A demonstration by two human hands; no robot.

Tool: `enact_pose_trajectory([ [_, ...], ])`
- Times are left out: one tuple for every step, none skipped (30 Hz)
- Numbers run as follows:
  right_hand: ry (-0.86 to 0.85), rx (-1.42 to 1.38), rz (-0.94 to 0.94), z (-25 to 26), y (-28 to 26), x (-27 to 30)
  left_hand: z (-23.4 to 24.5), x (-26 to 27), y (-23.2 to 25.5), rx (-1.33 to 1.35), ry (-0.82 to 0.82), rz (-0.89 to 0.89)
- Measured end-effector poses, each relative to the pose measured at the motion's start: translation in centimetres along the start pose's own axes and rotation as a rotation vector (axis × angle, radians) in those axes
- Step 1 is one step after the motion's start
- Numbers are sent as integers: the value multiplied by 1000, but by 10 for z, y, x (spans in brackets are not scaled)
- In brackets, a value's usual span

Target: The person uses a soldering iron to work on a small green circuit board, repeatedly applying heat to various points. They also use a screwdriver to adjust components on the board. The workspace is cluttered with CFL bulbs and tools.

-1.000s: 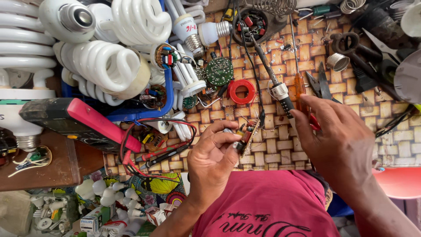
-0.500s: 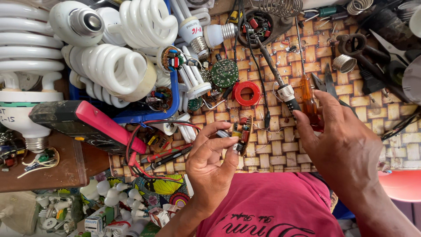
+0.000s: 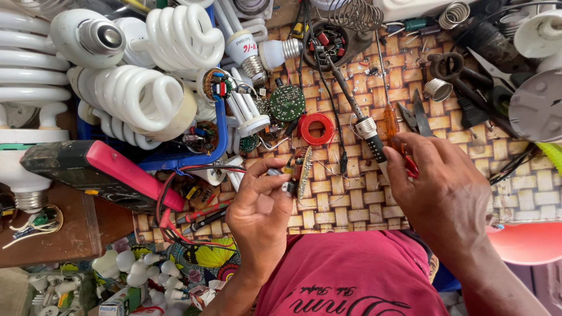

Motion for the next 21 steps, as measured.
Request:
enact_pose_trajectory([
  [1, 1, 0, -1, -2, -2, -1, -1, -3, 1, 0, -1],
  [10, 3, 28, -2, -7, -5, 0, -2, -9, 117, 24, 40],
  [19, 5, 57, -3, -11, -7, 1, -3, -15, 233, 48, 81],
  [18, 4, 57, -6, -14, -9, 1, -3, -15, 231, 49, 82],
  [34, 99, 90, -8, -19, -11, -1, -2, -19, 358, 38, 151],
  [51, 194, 126, -10, -25, -13, -4, -2, -23, 483, 30, 219],
  [51, 191, 128, -14, -26, -15, -2, -2, -25, 481, 34, 218],
  [32, 227, 122, -19, -26, -16, -3, -1, -30, 552, 28, 276],
  [12, 263, 116, -24, -27, -17, -4, 0, -36, 622, 22, 335],
  [12, 259, 122, -21, -27, -17, 0, 0, -38, 621, 28, 332],
  [-39, 171, 84, -21, -25, -18, 0, 2, -44, 654, 18, 386],
  [-88, 86, 47, -21, -22, -18, 1, 2, -49, 688, 7, 438],
  [-88, 83, 53, -16, -21, -13, 3, 1, -49, 688, 13, 435],
  [-73, -18, -10, -9, -15, -9, 4, 1, -53, 723, 17, 488],
  [-59, -119, -74, -2, -9, -4, 4, 2, -56, 758, 20, 542],
  [-60, -121, -65, 5, -8, 1, 6, 1, -55, 760, 28, 537],
  [-71, -273, -68, 11, -7, 5, 6, 0, -55, 781, 28, 556],
  [-82, -425, -71, 18, -5, 10, 5, -1, -55, 804, 26, 575],
  [-84, -424, -63, 18, -6, 15, 6, -2, -56, 809, 31, 571],
  [-42, -493, 14, 22, -10, 20, 4, -3, -54, 834, 2, 551],
  [1, -561, 92, 27, -14, 25, 3, -5, -53, 860, -26, 530],
])
Point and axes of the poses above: each hand's wrist, its own x-axis away from the middle knuckle, its own z-axis out of the back of the hand, y = z × x, the point moved 7 cm from there along -x, towards the middle knuckle, and after that the axes turned 1 degree about -x, right-handed, at the moved point
